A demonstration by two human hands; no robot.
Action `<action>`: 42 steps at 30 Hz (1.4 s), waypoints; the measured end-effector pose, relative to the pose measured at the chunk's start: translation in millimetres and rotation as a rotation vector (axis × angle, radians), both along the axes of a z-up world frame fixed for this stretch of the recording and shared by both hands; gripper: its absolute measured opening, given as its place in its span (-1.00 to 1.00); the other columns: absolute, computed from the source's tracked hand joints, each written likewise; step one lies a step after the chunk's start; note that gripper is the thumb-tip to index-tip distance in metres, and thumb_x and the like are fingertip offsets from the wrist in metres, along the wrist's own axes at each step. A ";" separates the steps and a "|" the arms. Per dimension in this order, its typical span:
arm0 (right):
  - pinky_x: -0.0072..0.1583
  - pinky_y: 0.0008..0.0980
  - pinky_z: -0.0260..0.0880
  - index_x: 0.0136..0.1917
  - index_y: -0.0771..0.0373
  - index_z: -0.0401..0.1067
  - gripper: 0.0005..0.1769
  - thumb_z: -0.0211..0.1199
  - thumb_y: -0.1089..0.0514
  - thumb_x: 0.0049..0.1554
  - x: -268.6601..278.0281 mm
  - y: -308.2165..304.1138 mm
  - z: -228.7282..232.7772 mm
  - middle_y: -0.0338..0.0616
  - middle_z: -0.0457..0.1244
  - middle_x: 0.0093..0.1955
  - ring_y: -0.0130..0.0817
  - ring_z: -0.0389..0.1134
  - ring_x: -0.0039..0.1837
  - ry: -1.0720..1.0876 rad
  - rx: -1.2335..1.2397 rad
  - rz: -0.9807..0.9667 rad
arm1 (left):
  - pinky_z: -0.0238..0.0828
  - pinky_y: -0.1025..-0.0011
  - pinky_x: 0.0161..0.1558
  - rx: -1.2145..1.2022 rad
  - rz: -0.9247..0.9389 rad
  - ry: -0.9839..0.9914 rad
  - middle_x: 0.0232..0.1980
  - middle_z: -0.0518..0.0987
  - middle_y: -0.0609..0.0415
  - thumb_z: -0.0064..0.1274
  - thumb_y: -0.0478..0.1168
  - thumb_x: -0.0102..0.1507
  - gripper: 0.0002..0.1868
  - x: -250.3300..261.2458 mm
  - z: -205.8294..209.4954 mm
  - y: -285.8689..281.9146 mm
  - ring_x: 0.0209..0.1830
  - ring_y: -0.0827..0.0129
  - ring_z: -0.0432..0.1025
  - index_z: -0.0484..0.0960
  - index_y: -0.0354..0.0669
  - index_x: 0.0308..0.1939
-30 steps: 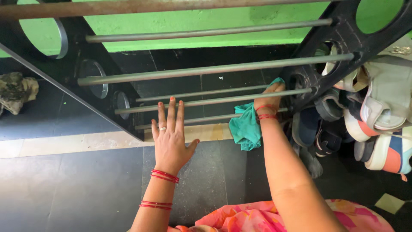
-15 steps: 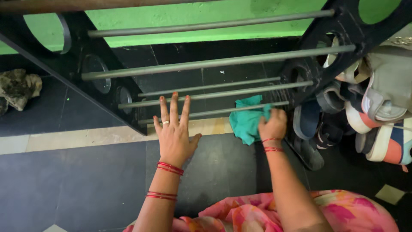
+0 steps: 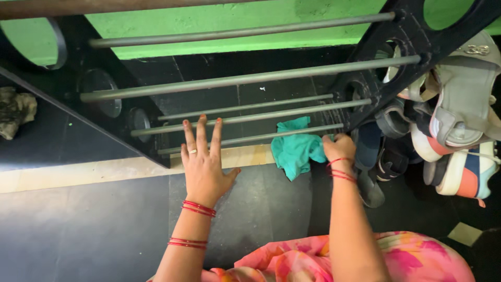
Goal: The person wipes the metal bars and side supports of a black shoe rack using a teal cloth. They clean each horizontal bar and the vertical supports systematically, moving from one side to the other.
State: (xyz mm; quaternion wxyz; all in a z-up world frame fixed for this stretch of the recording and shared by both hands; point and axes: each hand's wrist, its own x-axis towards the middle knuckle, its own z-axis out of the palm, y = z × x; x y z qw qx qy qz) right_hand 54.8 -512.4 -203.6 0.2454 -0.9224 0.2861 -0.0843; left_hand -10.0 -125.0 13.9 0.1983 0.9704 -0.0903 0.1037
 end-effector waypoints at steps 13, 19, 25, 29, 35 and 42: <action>-0.05 0.10 0.37 0.06 0.26 0.50 -0.52 0.29 0.11 -0.17 92.7 60.1 34.2 0.06 0.39 -0.02 0.12 0.43 0.01 -0.541 -0.635 0.093 | 0.01 -0.26 0.39 0.018 -0.002 -0.025 0.60 -0.01 -0.12 0.56 0.01 -0.26 0.37 0.3 -1.2 0.9 0.63 -0.21 -0.28 0.08 0.08 0.55; 0.21 0.02 0.42 0.28 0.31 0.36 -0.52 0.18 0.03 0.16 111.1 37.7 23.9 0.18 0.39 0.12 0.17 0.42 0.19 -0.005 -0.415 0.160 | 0.01 -0.24 0.38 0.047 0.012 0.020 0.60 -0.01 -0.10 0.57 0.04 -0.26 0.39 1.0 -0.6 -0.1 0.64 -0.20 -0.29 0.06 0.09 0.54; 0.33 -0.01 0.34 0.41 0.10 0.39 -0.38 0.17 -0.18 0.16 83.7 54.4 64.9 0.13 0.32 0.30 0.15 0.35 0.33 0.226 -0.122 0.116 | 0.03 -0.24 0.38 0.040 0.017 0.010 0.60 -0.01 -0.11 0.55 0.05 -0.26 0.39 3.4 3.2 -2.2 0.63 -0.19 -0.27 0.07 0.10 0.56; 0.51 -0.01 0.07 0.51 -0.01 0.27 -0.37 0.05 -0.20 0.23 104.4 51.7 76.9 -0.05 0.06 0.59 0.01 0.04 0.61 0.496 -0.098 0.218 | 0.03 -0.24 0.36 0.083 0.027 0.039 0.60 -0.01 -0.09 0.55 0.05 -0.25 0.37 3.0 4.7 -1.0 0.63 -0.17 -0.27 0.06 0.12 0.54; 0.57 -0.07 -0.07 0.61 -0.11 0.11 -0.26 0.09 -0.04 0.17 131.8 21.9 22.2 -0.06 -0.04 0.66 -0.03 -0.07 0.67 0.301 -0.111 0.457 | 0.05 -0.21 0.35 0.111 0.034 0.042 0.59 0.00 -0.09 0.54 0.07 -0.25 0.36 3.9 4.3 -0.8 0.63 -0.16 -0.26 0.07 0.12 0.53; 0.57 -0.11 -0.02 0.65 0.13 0.02 0.02 0.34 -0.16 0.06 148.1 -9.0 -15.5 0.12 0.02 0.62 0.04 0.02 0.63 0.581 -0.119 0.305 | 0.06 -0.19 0.33 0.128 0.031 0.021 0.58 0.03 -0.10 0.53 0.07 -0.25 0.35 4.6 4.7 -1.7 0.62 -0.17 -0.24 0.08 0.09 0.53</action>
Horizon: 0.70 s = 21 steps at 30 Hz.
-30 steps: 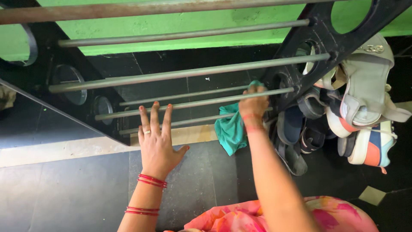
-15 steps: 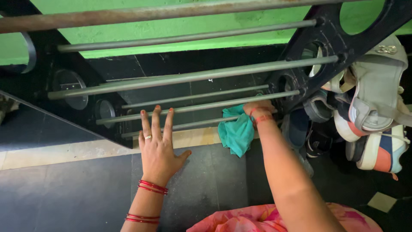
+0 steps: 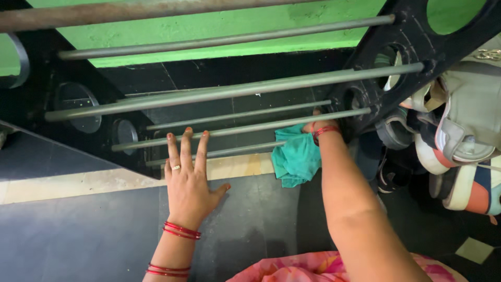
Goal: The person wipes the metal bars and side supports of a black shoe rack using a teal cloth. They clean each horizontal bar and the vertical supports systematically, moving from one side to the other.
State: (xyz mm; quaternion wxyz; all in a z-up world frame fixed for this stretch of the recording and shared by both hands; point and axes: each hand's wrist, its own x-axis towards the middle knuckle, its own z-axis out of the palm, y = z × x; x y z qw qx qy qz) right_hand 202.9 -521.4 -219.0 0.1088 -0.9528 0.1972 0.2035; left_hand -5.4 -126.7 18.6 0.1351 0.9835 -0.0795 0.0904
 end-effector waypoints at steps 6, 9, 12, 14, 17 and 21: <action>0.41 -0.11 0.24 0.53 0.12 0.15 -0.07 0.41 -0.13 -0.02 2.3 1.2 4.7 0.05 0.24 0.42 -0.03 0.25 0.46 -0.058 -0.116 -0.049 | 0.17 -0.13 0.30 0.047 0.010 -0.036 0.58 0.09 -0.07 0.54 0.09 -0.27 0.35 -2.0 -0.1 0.5 0.62 -0.11 -0.16 0.14 0.17 0.54; 0.37 -0.13 0.36 0.24 0.08 0.56 -0.47 0.40 -0.07 0.02 6.7 4.5 0.3 -0.01 0.36 0.32 -0.07 0.36 0.40 0.021 -0.194 0.024 | 0.18 -0.13 0.27 0.060 0.009 -0.036 0.57 0.09 -0.08 0.55 0.11 -0.29 0.37 -0.1 -1.6 0.9 0.61 -0.13 -0.15 0.14 0.18 0.55; 0.31 -0.10 0.39 0.11 0.08 0.65 -0.66 0.31 -0.02 0.09 7.9 -1.4 -3.0 0.03 0.40 0.24 -0.03 0.40 0.33 -0.066 -0.241 0.098 | 0.19 -0.13 0.24 0.080 0.017 -0.023 0.56 0.10 -0.08 0.54 0.14 -0.29 0.39 0.4 -1.9 -0.4 0.60 -0.13 -0.15 0.14 0.19 0.57; 0.28 -0.10 0.43 0.08 0.08 0.67 -0.69 0.25 -0.01 0.15 7.8 -4.6 -5.3 0.03 0.41 0.23 -0.03 0.42 0.32 -0.103 -0.246 0.086 | 0.21 -0.11 0.24 0.102 0.019 -0.025 0.57 0.11 -0.06 0.53 0.16 -0.27 0.36 0.7 -0.6 0.1 0.61 -0.11 -0.13 0.13 0.20 0.54; 0.33 -0.19 0.44 0.12 0.02 0.69 -0.65 0.27 -0.04 0.12 12.8 1.2 -8.0 -0.10 0.42 0.28 -0.13 0.43 0.37 0.063 -0.181 0.058 | 0.24 -0.09 0.20 0.158 0.027 0.020 0.57 0.11 -0.03 0.52 0.19 -0.23 0.33 1.7 2.2 1.1 0.59 -0.08 -0.12 0.13 0.24 0.54; 0.35 -0.11 0.36 0.21 -0.01 0.60 -0.61 0.19 -0.09 0.17 14.6 16.6 -17.3 -0.12 0.35 0.34 -0.12 0.33 0.43 0.011 -0.293 0.147 | 0.26 -0.08 0.19 0.163 0.034 0.011 0.57 0.11 -0.05 0.52 0.21 -0.25 0.34 0.6 1.2 -0.7 0.59 -0.09 -0.11 0.14 0.24 0.54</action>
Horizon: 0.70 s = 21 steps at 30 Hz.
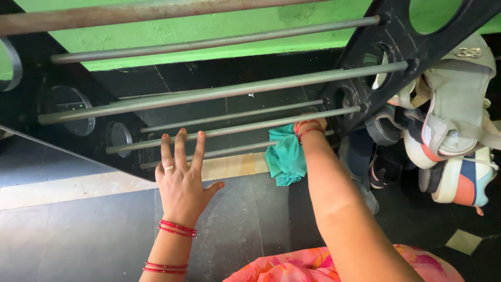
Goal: The person wipes the metal bars and side supports of a black shoe rack using a teal cloth. They clean each horizontal bar and the vertical supports systematically, moving from one side to the other.
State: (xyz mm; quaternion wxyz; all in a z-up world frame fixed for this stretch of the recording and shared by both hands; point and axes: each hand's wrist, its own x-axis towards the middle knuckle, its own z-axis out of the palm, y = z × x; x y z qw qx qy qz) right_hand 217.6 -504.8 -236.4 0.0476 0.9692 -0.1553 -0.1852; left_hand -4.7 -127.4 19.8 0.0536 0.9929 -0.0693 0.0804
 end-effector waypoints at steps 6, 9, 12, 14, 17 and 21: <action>0.34 -0.05 0.32 0.28 -0.02 0.52 -0.58 0.09 -0.09 0.23 4.0 6.4 -15.1 -0.12 0.30 0.38 -0.12 0.27 0.46 -0.069 0.024 -0.006 | 0.26 -0.08 0.22 -0.014 -0.002 -0.018 0.56 0.10 -0.03 0.51 0.23 -0.28 0.36 -1.5 3.9 -0.6 0.59 -0.08 -0.12 0.13 0.24 0.54; 0.34 -0.01 0.30 0.32 -0.03 0.48 -0.57 0.05 -0.09 0.26 1.8 5.8 -22.5 -0.12 0.27 0.40 -0.12 0.23 0.47 -0.092 0.029 0.007 | 0.26 -0.08 0.21 0.000 0.002 -0.003 0.56 0.10 -0.03 0.51 0.24 -0.28 0.38 -2.4 3.8 -0.5 0.59 -0.08 -0.12 0.11 0.26 0.56; 0.34 0.02 0.28 0.35 -0.04 0.45 -0.56 0.00 -0.10 0.29 4.9 2.6 -17.1 -0.12 0.24 0.42 -0.11 0.20 0.49 -0.124 0.037 0.009 | 0.27 -0.07 0.22 0.023 0.005 0.010 0.56 0.09 -0.01 0.49 0.26 -0.26 0.39 -1.9 5.3 0.1 0.59 -0.06 -0.12 0.10 0.29 0.58; 0.31 0.02 0.32 0.35 0.00 0.45 -0.56 -0.01 -0.07 0.29 -2.6 2.7 -10.7 -0.12 0.24 0.42 -0.12 0.20 0.49 -0.120 0.033 0.005 | 0.28 -0.05 0.20 0.043 0.003 0.026 0.58 0.08 0.00 0.48 0.26 -0.22 0.34 -1.8 5.5 1.1 0.59 -0.06 -0.12 0.08 0.28 0.56; 0.27 -0.10 0.44 0.27 0.05 0.58 -0.60 0.12 -0.05 0.26 -7.8 10.9 11.9 -0.08 0.36 0.34 -0.16 0.36 0.41 -0.001 0.048 -0.121 | 0.27 -0.07 0.22 0.093 0.015 0.023 0.57 0.08 0.01 0.47 0.29 -0.21 0.37 -0.9 7.1 -0.8 0.59 -0.05 -0.13 0.08 0.31 0.61; 0.19 -0.13 0.49 0.18 0.08 0.64 -0.65 0.10 0.01 0.30 -24.0 20.6 36.8 -0.04 0.43 0.25 -0.09 0.45 0.31 -0.223 0.056 -0.175 | 0.28 -0.06 0.22 0.074 0.015 0.016 0.56 0.08 0.01 0.46 0.28 -0.23 0.37 -1.4 8.2 -1.8 0.59 -0.05 -0.13 0.09 0.30 0.59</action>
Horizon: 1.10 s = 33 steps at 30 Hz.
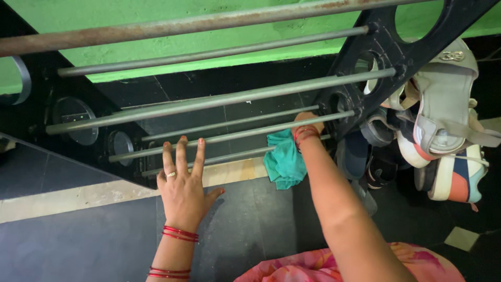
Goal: The person wipes the metal bars and side supports of a black shoe rack using a teal cloth. They clean each horizontal bar and the vertical supports systematically, moving from one side to the other.
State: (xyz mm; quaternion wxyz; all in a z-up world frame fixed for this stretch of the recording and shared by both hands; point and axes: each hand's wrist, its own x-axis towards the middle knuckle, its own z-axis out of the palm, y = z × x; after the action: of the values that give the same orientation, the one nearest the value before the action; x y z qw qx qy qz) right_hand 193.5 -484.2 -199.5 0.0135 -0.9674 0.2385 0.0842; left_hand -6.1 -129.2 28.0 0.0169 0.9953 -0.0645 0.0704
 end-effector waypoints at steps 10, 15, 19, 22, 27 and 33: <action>0.08 -0.08 0.45 0.20 0.01 0.59 -0.65 0.13 -0.07 0.25 5.8 0.3 14.7 -0.18 0.39 0.27 -0.15 0.41 0.31 0.134 -0.090 -0.119 | 0.33 0.02 0.09 -0.017 -0.014 -0.062 0.55 0.15 0.04 0.48 0.24 -0.22 0.30 -2.2 -3.1 3.5 0.57 -0.02 -0.05 0.16 0.30 0.54; 0.01 -0.09 0.46 0.20 0.01 0.59 -0.66 0.16 -0.07 0.25 14.9 -6.1 12.9 -0.20 0.41 0.25 -0.19 0.44 0.27 0.186 -0.105 -0.127 | 0.32 0.02 0.06 -0.066 -0.024 -0.096 0.55 0.15 0.03 0.50 0.22 -0.25 0.31 -2.0 -5.6 4.8 0.57 -0.02 -0.04 0.18 0.30 0.53; 0.09 -0.05 0.42 0.26 0.01 0.52 -0.61 0.14 -0.09 0.23 11.3 -14.9 9.1 -0.20 0.33 0.31 -0.18 0.34 0.35 0.103 -0.138 -0.056 | 0.31 0.01 0.05 -0.079 -0.021 -0.079 0.55 0.15 0.04 0.51 0.21 -0.27 0.32 -3.4 -5.0 4.3 0.58 -0.01 -0.04 0.18 0.30 0.53; 0.23 -0.06 0.35 0.28 -0.01 0.49 -0.62 0.04 -0.09 0.29 0.0 -18.9 8.1 -0.22 0.29 0.35 -0.19 0.28 0.40 -0.062 -0.172 0.002 | 0.32 0.02 0.04 -0.071 -0.021 -0.070 0.57 0.13 0.03 0.52 0.20 -0.26 0.32 -3.0 -4.6 4.8 0.58 0.00 -0.06 0.17 0.30 0.53; 0.27 -0.09 0.34 0.28 0.02 0.49 -0.55 0.16 -0.06 0.15 -19.9 -14.4 23.4 -0.10 0.25 0.39 -0.10 0.26 0.41 0.042 -0.084 0.041 | 0.32 -0.01 0.08 -0.094 -0.030 -0.077 0.57 0.11 0.00 0.53 0.20 -0.29 0.36 -3.5 -5.9 4.9 0.59 -0.04 -0.08 0.15 0.27 0.55; 0.24 -0.03 0.35 0.12 0.23 0.58 -0.49 0.13 -0.22 0.29 -60.4 -31.3 15.1 0.23 0.37 0.14 0.18 0.39 0.22 -0.404 0.352 -0.053 | 0.31 -0.03 0.11 -0.156 -0.057 -0.082 0.56 0.10 -0.04 0.55 0.19 -0.30 0.40 -3.2 -8.7 7.3 0.58 -0.10 -0.09 0.13 0.22 0.55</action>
State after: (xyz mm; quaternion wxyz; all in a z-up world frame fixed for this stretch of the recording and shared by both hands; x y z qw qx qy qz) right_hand 133.1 -515.6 -184.4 0.2311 -0.9407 0.2381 -0.0708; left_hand -9.3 -121.8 19.2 0.0937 0.9850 -0.0878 0.1155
